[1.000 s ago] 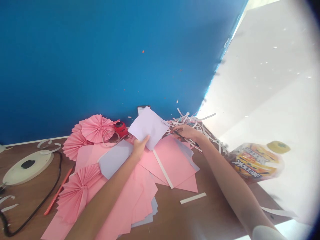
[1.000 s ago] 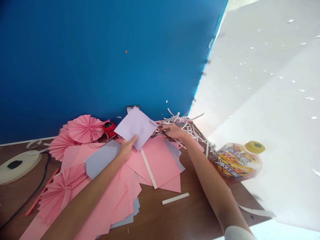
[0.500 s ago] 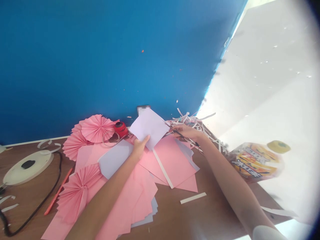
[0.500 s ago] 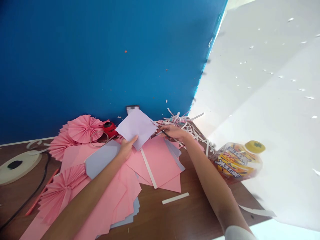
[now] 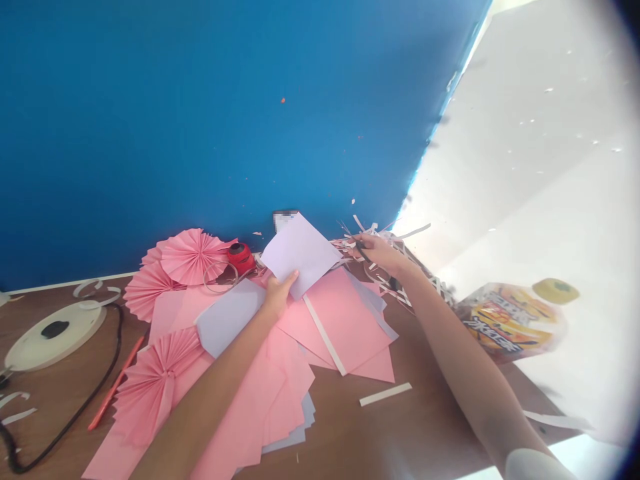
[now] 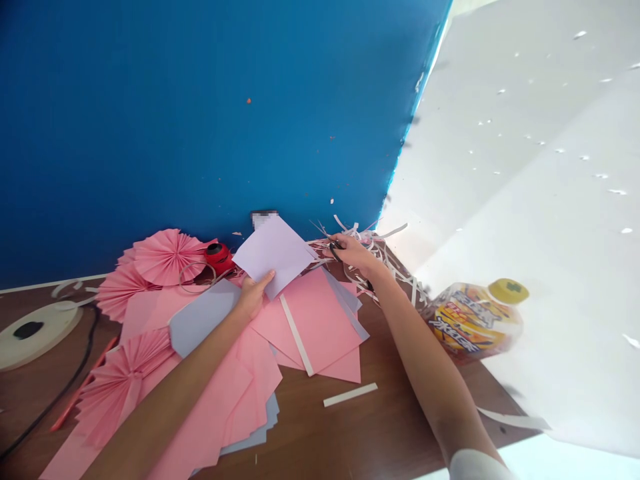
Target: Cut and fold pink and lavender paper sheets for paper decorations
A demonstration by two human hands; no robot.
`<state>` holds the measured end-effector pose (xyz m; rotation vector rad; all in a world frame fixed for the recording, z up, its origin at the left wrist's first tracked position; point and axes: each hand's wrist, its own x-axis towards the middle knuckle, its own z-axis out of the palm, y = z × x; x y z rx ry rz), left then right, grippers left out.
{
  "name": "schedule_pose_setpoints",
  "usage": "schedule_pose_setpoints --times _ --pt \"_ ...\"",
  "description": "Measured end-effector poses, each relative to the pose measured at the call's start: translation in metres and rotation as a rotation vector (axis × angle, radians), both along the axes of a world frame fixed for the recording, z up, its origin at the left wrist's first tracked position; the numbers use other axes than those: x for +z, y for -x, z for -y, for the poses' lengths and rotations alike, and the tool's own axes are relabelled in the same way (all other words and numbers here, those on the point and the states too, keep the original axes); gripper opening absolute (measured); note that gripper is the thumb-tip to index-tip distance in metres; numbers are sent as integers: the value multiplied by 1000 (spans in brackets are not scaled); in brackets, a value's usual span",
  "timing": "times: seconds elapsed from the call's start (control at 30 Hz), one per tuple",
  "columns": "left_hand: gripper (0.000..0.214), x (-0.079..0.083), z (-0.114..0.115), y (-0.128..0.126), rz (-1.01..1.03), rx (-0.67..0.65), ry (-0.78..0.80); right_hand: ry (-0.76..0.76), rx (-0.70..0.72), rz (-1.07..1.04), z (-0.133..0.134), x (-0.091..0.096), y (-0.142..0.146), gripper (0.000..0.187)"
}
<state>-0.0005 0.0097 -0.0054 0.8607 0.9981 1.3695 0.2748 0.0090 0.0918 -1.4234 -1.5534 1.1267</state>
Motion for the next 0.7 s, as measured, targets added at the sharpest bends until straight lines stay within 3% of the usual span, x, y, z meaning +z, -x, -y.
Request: schedule_pose_setpoints --times 0.2,0.7 --pt "39 0 0 0 23 -3 -4 193 347 -114 15 19 1 40" --pt "40 0 0 0 34 -11 2 279 379 -46 14 16 -2 36"
